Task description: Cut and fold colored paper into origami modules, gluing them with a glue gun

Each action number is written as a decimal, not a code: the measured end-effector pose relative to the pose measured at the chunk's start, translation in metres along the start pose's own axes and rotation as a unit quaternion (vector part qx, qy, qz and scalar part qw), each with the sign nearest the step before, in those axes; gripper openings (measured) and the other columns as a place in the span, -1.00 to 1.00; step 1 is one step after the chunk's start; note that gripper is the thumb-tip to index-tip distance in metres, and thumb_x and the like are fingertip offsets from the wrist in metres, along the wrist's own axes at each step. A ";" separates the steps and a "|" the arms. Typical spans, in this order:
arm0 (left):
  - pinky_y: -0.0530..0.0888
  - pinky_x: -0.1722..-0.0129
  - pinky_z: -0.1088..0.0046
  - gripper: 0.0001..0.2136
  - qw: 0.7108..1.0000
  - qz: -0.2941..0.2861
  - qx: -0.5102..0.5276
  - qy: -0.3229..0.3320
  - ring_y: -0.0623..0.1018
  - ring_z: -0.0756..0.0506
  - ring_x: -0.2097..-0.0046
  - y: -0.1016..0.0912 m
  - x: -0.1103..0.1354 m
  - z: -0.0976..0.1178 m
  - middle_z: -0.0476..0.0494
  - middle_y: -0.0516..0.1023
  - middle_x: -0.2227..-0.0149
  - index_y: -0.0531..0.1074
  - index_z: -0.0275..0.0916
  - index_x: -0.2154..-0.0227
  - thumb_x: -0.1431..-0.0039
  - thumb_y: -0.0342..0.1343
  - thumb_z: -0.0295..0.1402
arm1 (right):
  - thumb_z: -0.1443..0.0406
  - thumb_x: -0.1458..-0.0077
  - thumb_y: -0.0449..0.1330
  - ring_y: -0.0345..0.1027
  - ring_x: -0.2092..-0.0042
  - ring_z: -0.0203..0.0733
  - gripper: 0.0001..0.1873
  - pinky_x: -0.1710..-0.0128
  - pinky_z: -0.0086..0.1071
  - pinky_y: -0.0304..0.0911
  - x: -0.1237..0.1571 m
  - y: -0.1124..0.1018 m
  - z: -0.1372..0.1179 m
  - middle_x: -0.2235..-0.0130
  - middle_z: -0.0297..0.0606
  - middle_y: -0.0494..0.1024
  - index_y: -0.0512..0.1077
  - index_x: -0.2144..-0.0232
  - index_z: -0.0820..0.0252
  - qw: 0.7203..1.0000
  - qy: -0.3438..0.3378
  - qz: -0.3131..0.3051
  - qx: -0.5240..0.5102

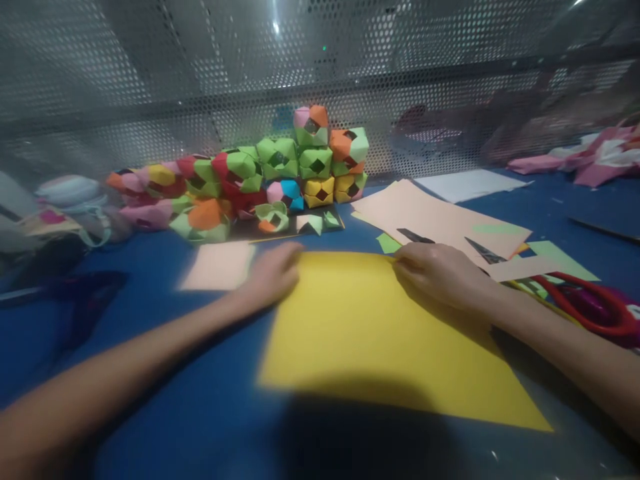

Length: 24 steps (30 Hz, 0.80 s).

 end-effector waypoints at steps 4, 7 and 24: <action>0.45 0.18 0.31 -0.70 0.988 0.030 0.125 -0.082 0.51 -0.11 0.20 -0.004 0.004 -0.028 -0.17 0.52 0.20 0.37 -0.28 0.14 -0.02 -0.02 -0.45 | 0.33 -0.12 0.01 0.45 0.27 -0.06 -0.75 0.36 -0.33 0.22 -0.001 0.002 0.001 0.25 -0.15 0.60 0.50 0.35 0.19 1.000 0.006 -0.002 -0.020; 0.44 0.23 0.36 -0.75 0.974 0.033 0.197 -0.107 0.50 -0.07 0.26 -0.001 0.005 -0.028 -0.14 0.51 0.25 0.38 -0.28 0.20 -0.02 0.01 -0.40 | 0.31 -0.13 -0.01 0.46 0.27 -0.06 -0.73 0.35 -0.31 0.27 0.000 0.001 0.001 0.24 -0.15 0.60 0.51 0.34 0.19 1.000 -0.006 0.014 -0.025; 0.42 0.23 0.42 -0.80 0.971 0.081 0.224 -0.016 0.46 -0.02 0.29 -0.011 0.014 -0.005 -0.11 0.48 0.30 0.36 -0.30 0.19 -0.12 -0.02 -0.42 | 0.32 -0.03 0.08 0.43 0.26 -0.11 -0.81 0.28 -0.31 0.30 -0.053 0.002 -0.096 0.30 -0.21 0.58 0.49 0.36 0.23 0.960 -0.014 0.026 -0.280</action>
Point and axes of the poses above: each hand's wrist, its own x-axis away from the middle knuckle, its own y-axis out of the palm, z = x × y, the point moved 4 cm from there along -x, towards the middle knuckle
